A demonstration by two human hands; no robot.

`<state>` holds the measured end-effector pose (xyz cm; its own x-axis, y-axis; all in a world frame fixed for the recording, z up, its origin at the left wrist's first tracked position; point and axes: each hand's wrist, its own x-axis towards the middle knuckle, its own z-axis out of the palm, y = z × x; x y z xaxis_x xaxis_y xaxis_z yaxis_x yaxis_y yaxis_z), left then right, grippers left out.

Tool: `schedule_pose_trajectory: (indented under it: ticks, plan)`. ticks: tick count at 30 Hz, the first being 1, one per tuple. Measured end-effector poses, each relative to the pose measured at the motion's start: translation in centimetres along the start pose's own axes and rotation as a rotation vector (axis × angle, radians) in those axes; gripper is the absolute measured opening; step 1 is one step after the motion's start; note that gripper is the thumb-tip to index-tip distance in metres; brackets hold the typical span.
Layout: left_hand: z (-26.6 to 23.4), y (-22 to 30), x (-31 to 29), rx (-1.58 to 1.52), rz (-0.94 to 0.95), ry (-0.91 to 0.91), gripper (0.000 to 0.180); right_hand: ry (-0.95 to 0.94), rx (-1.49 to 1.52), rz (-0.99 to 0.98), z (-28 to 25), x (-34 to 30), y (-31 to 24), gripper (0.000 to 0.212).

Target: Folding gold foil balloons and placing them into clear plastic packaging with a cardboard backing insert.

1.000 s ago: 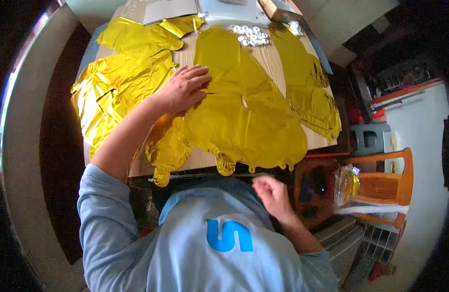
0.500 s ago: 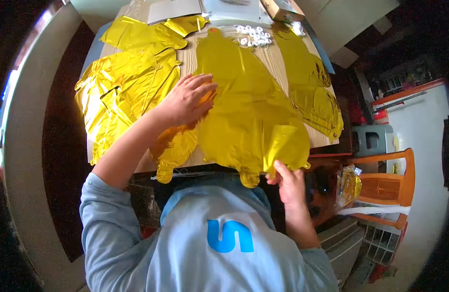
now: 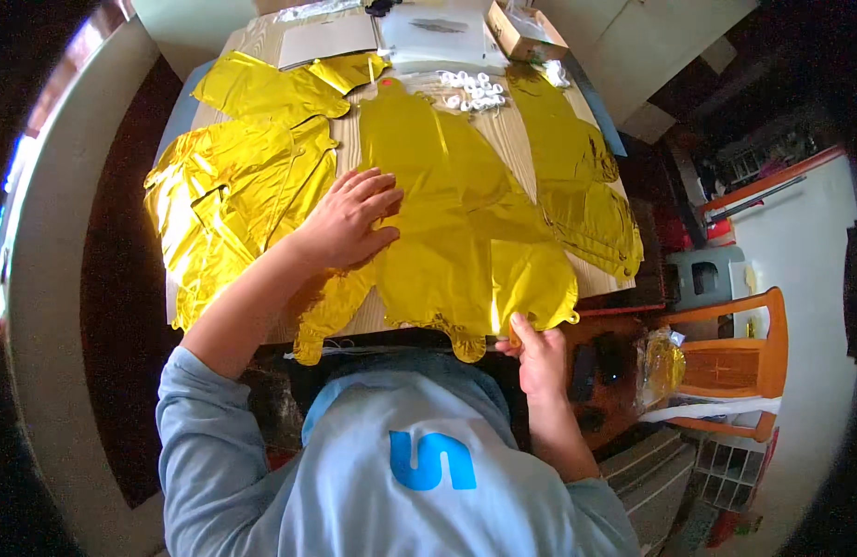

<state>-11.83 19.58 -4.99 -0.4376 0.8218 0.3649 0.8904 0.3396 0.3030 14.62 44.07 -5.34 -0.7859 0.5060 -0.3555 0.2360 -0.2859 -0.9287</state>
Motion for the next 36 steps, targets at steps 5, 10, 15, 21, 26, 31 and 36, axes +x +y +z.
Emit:
schedule_pose_trajectory:
  ticks: [5, 10, 15, 21, 26, 31, 36]
  plan:
    - [-0.1, 0.3, 0.2, -0.018, -0.023, -0.005, 0.056, 0.002, -0.016, 0.009, 0.2, 0.0, 0.2, 0.028]
    - [0.3, 0.1, 0.4, 0.004, -0.014, 0.009, 0.055, 0.016, -0.031, 0.002, 0.4, 0.0, -0.3, 0.031]
    - [0.4, 0.0, 0.5, 0.006, -0.008, 0.012, 0.054, 0.019, 0.031, 0.007, 0.2, 0.3, 0.0, 0.031]
    - [0.3, 0.7, 0.9, 0.023, 0.019, 0.056, 0.056, 0.050, -0.008, -0.012, 1.0, 0.1, -0.3, 0.027]
    - [0.2, 2.3, 1.5, 0.000, 0.029, -0.023, 0.056, 0.014, 0.010, -0.046, 0.5, 0.2, 0.5, 0.027]
    - [0.3, 2.7, -0.3, -0.009, 0.013, -0.033, 0.057, 0.024, 0.057, -0.017, 1.0, -0.3, 0.4, 0.021]
    - [0.0, 3.3, -0.8, -0.018, 0.007, -0.027, 0.060, 0.023, 0.078, -0.010, 1.2, -0.5, 0.5, 0.021]
